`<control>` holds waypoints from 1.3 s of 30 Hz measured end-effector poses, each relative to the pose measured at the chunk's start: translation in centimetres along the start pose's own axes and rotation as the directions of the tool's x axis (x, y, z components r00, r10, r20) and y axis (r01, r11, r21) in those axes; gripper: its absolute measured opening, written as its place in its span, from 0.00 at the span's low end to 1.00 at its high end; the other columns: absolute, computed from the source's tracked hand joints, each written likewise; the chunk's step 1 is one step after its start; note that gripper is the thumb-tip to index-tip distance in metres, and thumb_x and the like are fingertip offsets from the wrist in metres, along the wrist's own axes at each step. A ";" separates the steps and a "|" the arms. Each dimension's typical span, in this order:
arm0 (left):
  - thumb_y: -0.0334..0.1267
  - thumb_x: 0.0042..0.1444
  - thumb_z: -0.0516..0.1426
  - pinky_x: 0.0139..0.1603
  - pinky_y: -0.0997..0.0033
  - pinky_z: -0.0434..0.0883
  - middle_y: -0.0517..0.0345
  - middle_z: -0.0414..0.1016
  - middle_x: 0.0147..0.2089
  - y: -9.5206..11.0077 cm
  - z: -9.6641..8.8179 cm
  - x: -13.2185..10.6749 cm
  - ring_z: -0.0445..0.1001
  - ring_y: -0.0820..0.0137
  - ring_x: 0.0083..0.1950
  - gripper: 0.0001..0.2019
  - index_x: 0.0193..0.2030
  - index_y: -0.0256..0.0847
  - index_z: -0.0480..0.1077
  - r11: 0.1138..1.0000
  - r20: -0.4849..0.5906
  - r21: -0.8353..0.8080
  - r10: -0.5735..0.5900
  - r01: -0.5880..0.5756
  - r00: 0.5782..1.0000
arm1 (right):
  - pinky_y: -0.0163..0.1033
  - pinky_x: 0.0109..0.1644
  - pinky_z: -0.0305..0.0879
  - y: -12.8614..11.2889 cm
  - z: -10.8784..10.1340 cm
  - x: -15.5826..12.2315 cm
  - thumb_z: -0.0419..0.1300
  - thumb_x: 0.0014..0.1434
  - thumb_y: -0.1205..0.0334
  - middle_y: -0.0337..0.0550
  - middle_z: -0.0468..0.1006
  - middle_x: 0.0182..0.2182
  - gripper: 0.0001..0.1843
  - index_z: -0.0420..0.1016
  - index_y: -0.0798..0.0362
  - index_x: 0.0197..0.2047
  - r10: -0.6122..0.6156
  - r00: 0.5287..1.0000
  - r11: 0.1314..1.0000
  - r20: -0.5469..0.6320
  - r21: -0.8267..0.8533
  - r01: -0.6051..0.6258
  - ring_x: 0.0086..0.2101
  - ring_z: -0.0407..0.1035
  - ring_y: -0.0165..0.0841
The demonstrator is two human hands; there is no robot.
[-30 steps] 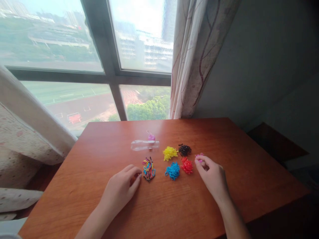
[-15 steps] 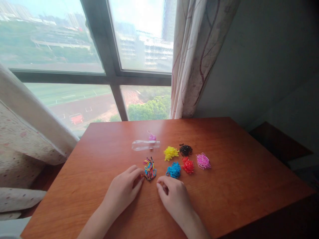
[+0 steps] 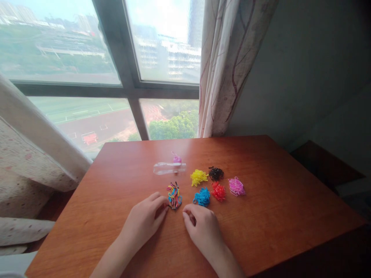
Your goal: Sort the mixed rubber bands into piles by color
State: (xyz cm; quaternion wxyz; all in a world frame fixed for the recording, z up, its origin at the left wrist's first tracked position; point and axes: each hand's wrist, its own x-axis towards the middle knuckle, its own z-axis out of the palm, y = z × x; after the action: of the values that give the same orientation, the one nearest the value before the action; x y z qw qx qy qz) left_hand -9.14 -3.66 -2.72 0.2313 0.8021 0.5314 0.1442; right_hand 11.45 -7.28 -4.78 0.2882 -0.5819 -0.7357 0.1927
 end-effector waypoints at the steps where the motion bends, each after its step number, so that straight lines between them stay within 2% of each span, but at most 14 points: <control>1: 0.34 0.63 0.50 0.39 0.75 0.67 0.59 0.74 0.40 0.1 0.0 0.0 0.75 0.70 0.39 0.12 0.42 0.48 0.74 1.000 0.001 0.001 0.001 -0.001 1.000 | 0.33 0.30 0.51 -0.1 0.0 0.0 0.55 0.60 0.69 0.35 0.75 0.24 0.09 0.72 0.50 0.30 -0.004 1.000 1.000 -0.001 -0.009 0.004 0.26 0.68 0.29; 17: 0.31 0.61 0.50 0.37 0.78 0.67 0.59 0.74 0.38 1.4 0.3 0.0 0.74 0.71 0.38 0.11 0.40 0.46 0.73 0.995 0.048 -0.066 0.072 -0.069 0.996 | 0.33 0.34 0.54 -0.7 -0.6 -0.1 0.58 0.61 0.68 0.35 0.75 0.26 0.06 0.74 0.49 0.35 -0.015 0.999 1.000 0.044 0.010 0.015 0.29 0.69 0.31; 23: 0.31 0.61 0.50 0.36 0.78 0.67 0.59 0.74 0.38 1.8 0.3 0.1 0.74 0.71 0.37 0.10 0.39 0.45 0.73 0.994 0.054 -0.076 0.085 -0.081 0.995 | 0.33 0.35 0.55 -0.4 0.0 -0.4 0.56 0.62 0.68 0.36 0.77 0.28 0.08 0.74 0.49 0.34 -0.037 0.999 0.998 0.001 0.058 0.037 0.29 0.70 0.31; 26: 0.32 0.62 0.50 0.35 0.78 0.66 0.59 0.74 0.38 1.8 0.3 0.1 0.74 0.71 0.37 0.10 0.40 0.46 0.72 0.994 0.050 -0.079 0.080 -0.076 0.996 | 0.33 0.34 0.55 -0.1 -0.4 -0.3 0.55 0.63 0.67 0.36 0.77 0.26 0.08 0.74 0.50 0.34 -0.043 0.997 0.996 -0.056 0.076 0.047 0.28 0.69 0.30; 30: 0.33 0.62 0.50 0.34 0.78 0.66 0.59 0.74 0.39 1.7 0.3 0.0 0.73 0.72 0.35 0.10 0.40 0.46 0.72 0.995 0.062 -0.060 0.079 -0.075 0.995 | 0.33 0.35 0.56 1.7 -3.1 1.3 0.54 0.65 0.63 0.37 0.77 0.27 0.09 0.76 0.50 0.37 -0.001 0.985 0.999 -0.171 0.040 0.008 0.28 0.70 0.31; 34: 0.33 0.63 0.49 0.33 0.78 0.65 0.59 0.75 0.40 1.8 0.3 0.0 0.73 0.73 0.33 0.10 0.40 0.46 0.72 0.996 0.066 -0.030 0.083 -0.081 0.994 | 0.34 0.32 0.55 5.3 -7.7 4.3 0.56 0.64 0.59 0.37 0.76 0.23 0.10 0.77 0.50 0.35 0.116 0.961 0.979 -0.253 -0.137 -0.154 0.25 0.68 0.31; 36: 0.34 0.63 0.49 0.34 0.78 0.66 0.59 0.75 0.40 1.8 0.4 0.0 0.73 0.72 0.33 0.11 0.40 0.46 0.72 0.996 0.066 -0.023 0.085 -0.083 0.994 | 0.34 0.31 0.54 7.0 -9.5 5.7 0.56 0.63 0.58 0.38 0.77 0.24 0.10 0.78 0.49 0.37 0.215 0.931 0.927 -0.295 -0.238 -0.289 0.26 0.69 0.32; 39: 0.34 0.64 0.48 0.35 0.77 0.66 0.58 0.75 0.41 1.8 0.4 0.0 0.74 0.71 0.35 0.11 0.41 0.46 0.72 0.997 0.072 -0.013 0.081 -0.080 0.994 | 0.34 0.28 0.49 8.6 -10.8 7.2 0.56 0.64 0.57 0.39 0.78 0.26 0.10 0.79 0.47 0.38 0.367 0.891 0.802 -0.268 -0.393 -0.449 0.25 0.69 0.31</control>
State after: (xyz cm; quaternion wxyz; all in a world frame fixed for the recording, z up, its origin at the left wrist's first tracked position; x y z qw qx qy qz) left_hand -7.51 -4.35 -2.14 0.2483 0.8265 0.4891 0.1269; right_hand 23.77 1.27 -0.48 0.1637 -0.7918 -0.5880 0.0240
